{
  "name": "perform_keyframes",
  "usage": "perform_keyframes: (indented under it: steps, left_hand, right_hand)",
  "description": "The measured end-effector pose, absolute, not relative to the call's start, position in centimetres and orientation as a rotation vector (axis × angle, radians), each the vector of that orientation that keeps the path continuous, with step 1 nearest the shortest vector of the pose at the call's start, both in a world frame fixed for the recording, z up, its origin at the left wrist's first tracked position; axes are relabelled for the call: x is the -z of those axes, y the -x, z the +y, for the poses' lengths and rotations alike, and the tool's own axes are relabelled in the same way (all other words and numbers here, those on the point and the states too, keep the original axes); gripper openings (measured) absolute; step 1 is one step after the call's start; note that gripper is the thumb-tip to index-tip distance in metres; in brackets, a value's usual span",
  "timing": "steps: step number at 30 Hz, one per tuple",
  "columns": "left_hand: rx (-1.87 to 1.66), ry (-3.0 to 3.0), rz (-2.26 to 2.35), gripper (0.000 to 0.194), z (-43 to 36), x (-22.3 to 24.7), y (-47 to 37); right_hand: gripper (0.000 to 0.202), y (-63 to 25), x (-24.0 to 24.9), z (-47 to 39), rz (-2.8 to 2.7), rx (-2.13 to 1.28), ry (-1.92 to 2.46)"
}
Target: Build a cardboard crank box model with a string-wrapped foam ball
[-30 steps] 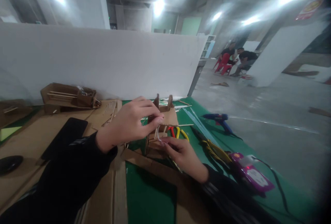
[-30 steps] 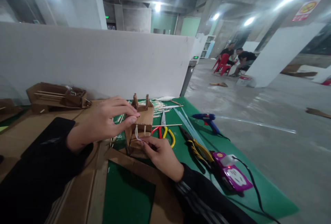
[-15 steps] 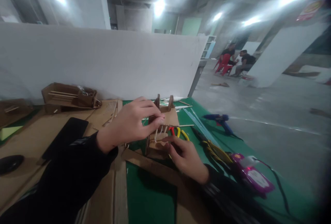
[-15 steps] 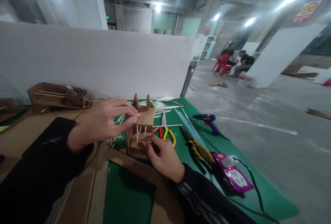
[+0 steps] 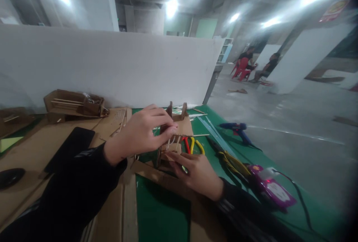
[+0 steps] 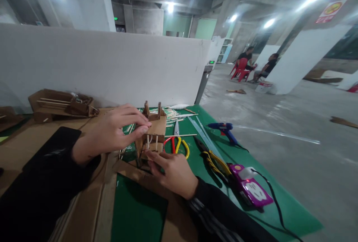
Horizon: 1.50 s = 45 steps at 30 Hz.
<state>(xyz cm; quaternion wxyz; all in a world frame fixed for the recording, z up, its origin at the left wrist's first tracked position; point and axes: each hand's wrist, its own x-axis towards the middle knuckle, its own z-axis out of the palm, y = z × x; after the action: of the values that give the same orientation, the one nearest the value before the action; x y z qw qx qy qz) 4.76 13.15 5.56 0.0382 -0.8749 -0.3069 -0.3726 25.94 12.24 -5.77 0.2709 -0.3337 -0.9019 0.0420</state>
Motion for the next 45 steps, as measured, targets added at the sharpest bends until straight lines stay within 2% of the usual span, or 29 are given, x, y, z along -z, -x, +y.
perform_keyframes:
  steps: [4,13,21,30,38,45]
  left_hand:
    - [1.129,2.686,-0.942,0.014,13.1,-5.6,-4.8]
    - [1.146,2.691,-0.932,0.014,13.1,-5.5,-4.8]
    - [1.142,2.698,-0.942,0.013,13.1,-5.6,-4.7]
    - [1.138,2.688,-0.951,0.015,13.0,-5.7,-4.7]
    - [1.139,2.693,-0.949,0.014,13.0,-5.7,-4.8]
    - [1.137,2.689,-0.953,0.015,12.9,-5.7,-4.6]
  right_hand:
    - [0.035,-25.7,5.7,12.3,-2.445,-0.072,0.958]
    - [0.032,-25.9,5.5,12.2,-2.403,-0.294,0.941]
    - [0.022,-25.8,5.7,12.2,-2.318,-0.071,0.84]
    - [0.039,-23.7,5.4,10.6,-2.265,0.148,0.986]
    - [0.041,-24.0,5.6,10.7,-2.235,0.087,0.916]
    - [0.041,-25.6,6.0,11.2,-2.238,-0.163,0.84]
